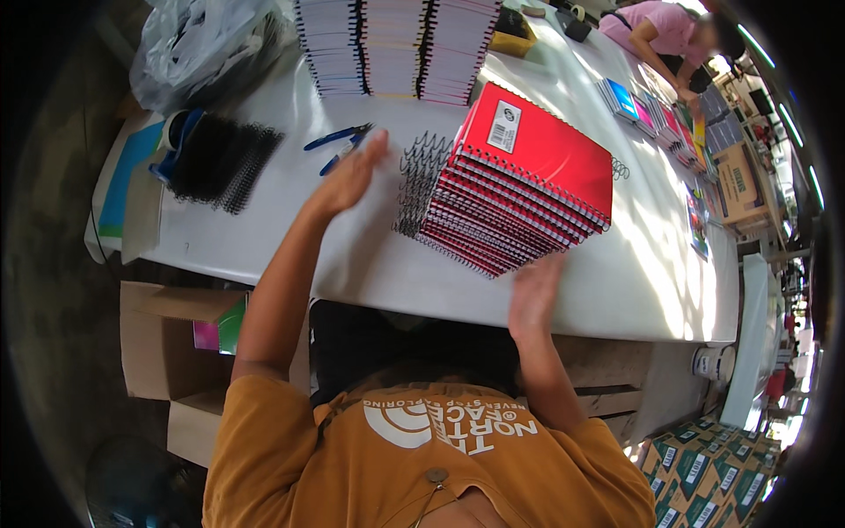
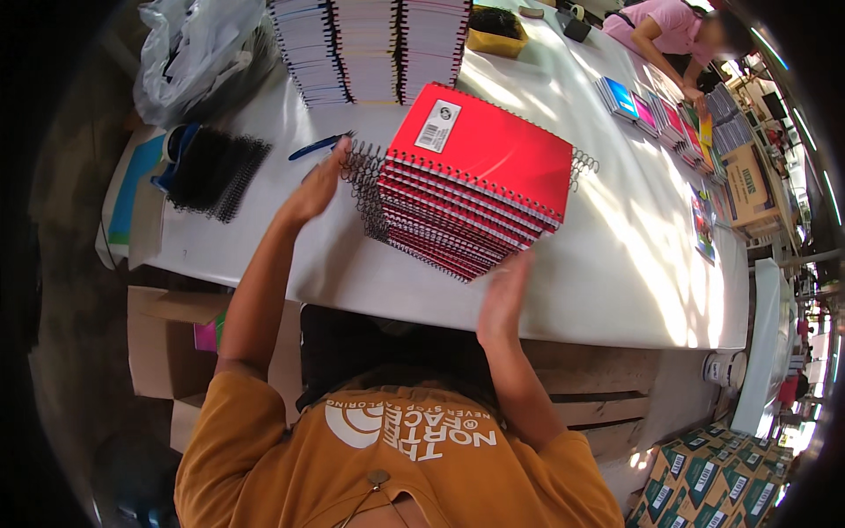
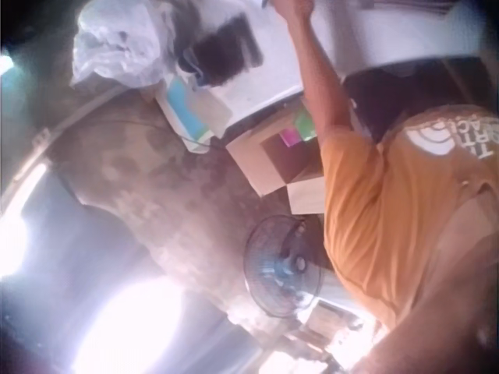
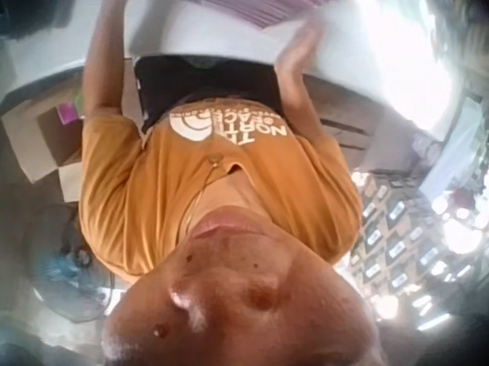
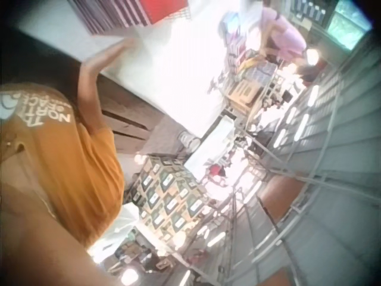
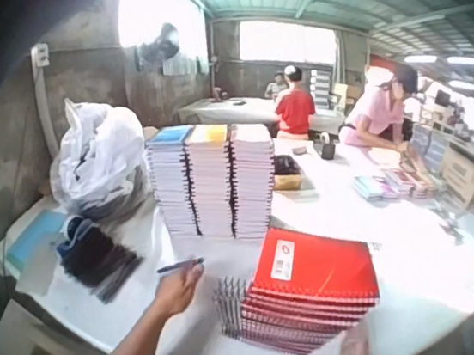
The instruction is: The person trims the excess plastic from the spiral bindings of a stack of notebooks using blue-handled snips.
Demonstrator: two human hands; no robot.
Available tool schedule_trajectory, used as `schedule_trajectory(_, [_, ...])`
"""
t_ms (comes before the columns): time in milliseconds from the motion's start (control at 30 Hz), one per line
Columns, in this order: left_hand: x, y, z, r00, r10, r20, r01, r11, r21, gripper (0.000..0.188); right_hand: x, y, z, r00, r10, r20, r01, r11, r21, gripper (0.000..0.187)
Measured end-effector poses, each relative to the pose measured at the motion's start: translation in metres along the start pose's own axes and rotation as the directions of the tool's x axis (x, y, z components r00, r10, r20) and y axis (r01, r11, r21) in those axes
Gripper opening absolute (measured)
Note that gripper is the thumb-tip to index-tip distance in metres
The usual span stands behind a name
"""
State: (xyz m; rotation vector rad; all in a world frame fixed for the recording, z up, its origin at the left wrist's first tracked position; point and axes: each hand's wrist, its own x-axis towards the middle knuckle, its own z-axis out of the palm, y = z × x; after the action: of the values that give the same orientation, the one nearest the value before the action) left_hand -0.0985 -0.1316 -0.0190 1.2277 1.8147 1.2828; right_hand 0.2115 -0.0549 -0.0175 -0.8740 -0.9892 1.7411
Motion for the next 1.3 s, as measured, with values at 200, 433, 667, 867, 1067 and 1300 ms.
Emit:
schedule_trajectory(200, [-0.016, -0.058, -0.019, 0.891, 0.158, -0.426, 0.294, 0.514, 0.806, 0.063, -0.065, -0.09, 0.026, 0.285, -0.379, 0.881, 0.41, 0.878, 0.245, 0.046])
schedule_trajectory(433, [-0.097, 0.012, 0.029, 0.9, -0.425, -0.096, 0.071, 0.361, -0.93, 0.044, -0.079, -0.105, 0.086, -0.279, -0.245, 0.928, 0.032, 0.964, 0.264, 0.023])
schedule_trajectory(667, [-0.156, 0.015, 0.116, 0.93, -0.23, 0.285, 0.238, -0.214, -0.947, 0.04, -0.017, -0.029, 0.203, 0.204, 0.579, 0.789, 0.964, -0.258, -0.06, 0.021])
schedule_trajectory(867, [-0.152, 0.028, 0.133, 0.876, -0.277, 0.394, 0.304, -0.316, -0.898, 0.05, 0.023, 0.047, 0.232, 0.549, 0.803, 0.23, 0.817, -0.574, 0.055, 0.022])
schedule_trajectory(1067, [-0.14, 0.028, 0.13, 0.869, -0.217, 0.444, 0.373, -0.302, -0.877, 0.05, 0.042, 0.053, 0.233, 0.487, 0.869, 0.085, 0.87, -0.491, 0.037, 0.028])
schedule_trajectory(1300, [-0.134, 0.028, 0.13, 0.857, -0.233, 0.46, 0.403, -0.254, -0.879, 0.048, 0.041, 0.056, 0.229, 0.528, 0.838, 0.138, 0.848, -0.528, -0.04, 0.028])
